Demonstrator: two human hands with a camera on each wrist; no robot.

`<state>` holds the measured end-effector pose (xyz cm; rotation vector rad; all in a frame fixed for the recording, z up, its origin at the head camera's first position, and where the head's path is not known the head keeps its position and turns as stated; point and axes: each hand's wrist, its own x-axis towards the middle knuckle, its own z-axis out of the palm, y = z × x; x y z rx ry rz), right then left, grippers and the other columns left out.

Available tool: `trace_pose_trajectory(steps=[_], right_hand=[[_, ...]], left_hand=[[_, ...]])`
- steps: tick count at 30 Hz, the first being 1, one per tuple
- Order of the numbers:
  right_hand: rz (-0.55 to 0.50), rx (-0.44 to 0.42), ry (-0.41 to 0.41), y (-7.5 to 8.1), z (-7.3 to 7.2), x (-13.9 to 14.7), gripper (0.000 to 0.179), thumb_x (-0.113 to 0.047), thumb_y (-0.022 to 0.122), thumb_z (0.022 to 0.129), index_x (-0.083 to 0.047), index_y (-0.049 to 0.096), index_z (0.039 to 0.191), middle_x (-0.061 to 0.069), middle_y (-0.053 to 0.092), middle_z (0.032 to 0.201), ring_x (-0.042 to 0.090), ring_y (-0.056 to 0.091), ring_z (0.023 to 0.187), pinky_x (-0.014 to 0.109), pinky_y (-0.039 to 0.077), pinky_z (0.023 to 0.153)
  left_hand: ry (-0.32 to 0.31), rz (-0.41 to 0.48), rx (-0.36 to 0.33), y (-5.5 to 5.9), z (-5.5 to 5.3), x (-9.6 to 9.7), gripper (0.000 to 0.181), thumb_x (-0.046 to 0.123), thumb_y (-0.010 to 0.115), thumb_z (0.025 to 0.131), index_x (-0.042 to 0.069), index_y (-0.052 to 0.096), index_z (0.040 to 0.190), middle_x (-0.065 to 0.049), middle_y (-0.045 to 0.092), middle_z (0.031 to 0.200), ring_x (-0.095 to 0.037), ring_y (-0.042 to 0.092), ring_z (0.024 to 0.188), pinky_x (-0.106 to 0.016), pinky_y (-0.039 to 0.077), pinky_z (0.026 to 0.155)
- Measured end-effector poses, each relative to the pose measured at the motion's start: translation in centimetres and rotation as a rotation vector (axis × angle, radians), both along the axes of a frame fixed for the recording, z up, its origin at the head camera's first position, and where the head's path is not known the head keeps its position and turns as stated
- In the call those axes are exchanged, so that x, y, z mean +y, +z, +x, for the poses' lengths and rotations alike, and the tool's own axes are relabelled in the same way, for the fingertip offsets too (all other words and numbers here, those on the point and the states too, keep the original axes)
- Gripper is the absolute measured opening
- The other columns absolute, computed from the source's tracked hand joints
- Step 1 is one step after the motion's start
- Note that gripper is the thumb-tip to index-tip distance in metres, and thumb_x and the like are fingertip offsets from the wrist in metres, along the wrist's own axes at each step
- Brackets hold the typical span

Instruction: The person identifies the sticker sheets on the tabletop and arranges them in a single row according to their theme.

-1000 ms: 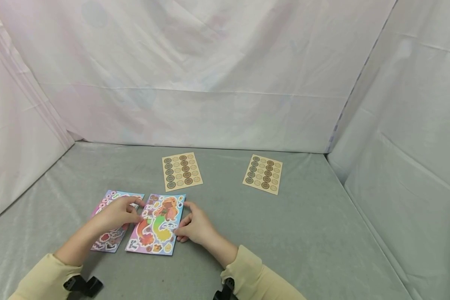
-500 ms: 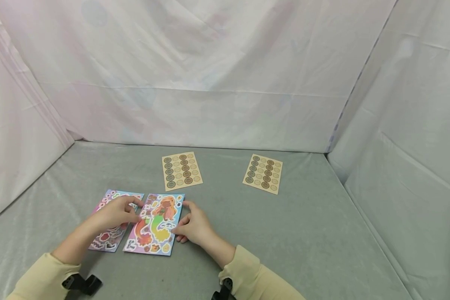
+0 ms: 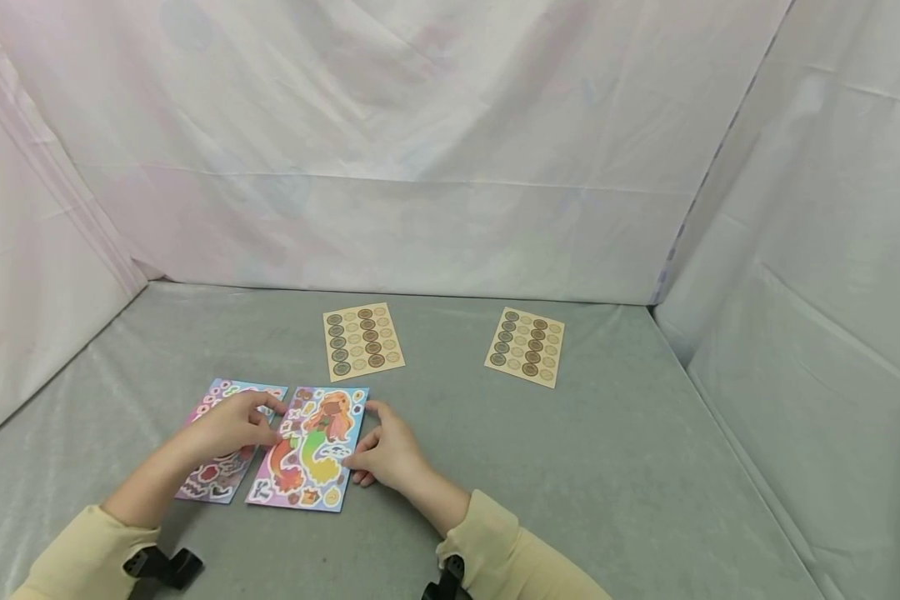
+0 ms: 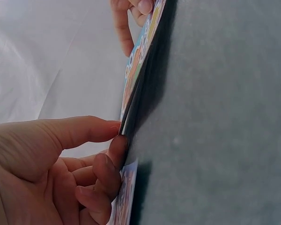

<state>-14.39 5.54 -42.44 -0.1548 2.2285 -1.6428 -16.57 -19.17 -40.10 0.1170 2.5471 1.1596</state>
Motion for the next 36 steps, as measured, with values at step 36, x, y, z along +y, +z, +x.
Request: trace_pose_trajectory(steps=[36], right_hand=[[0.020, 0.014, 0.007, -0.04, 0.58, -0.08, 0.087, 0.002, 0.078, 0.076, -0.007, 0.029, 0.147, 0.004, 0.063, 0.072, 0.017, 0.061, 0.048, 0.031, 0.050, 0.040]], left_hand=[[-0.043, 0.068, -0.012, -0.02, 0.02, -0.61, 0.041, 0.005, 0.075, 0.077, -0.002, 0.056, 0.113, -0.004, 0.053, 0.054, -0.015, 0.047, 0.044, -0.026, 0.035, 0.043]])
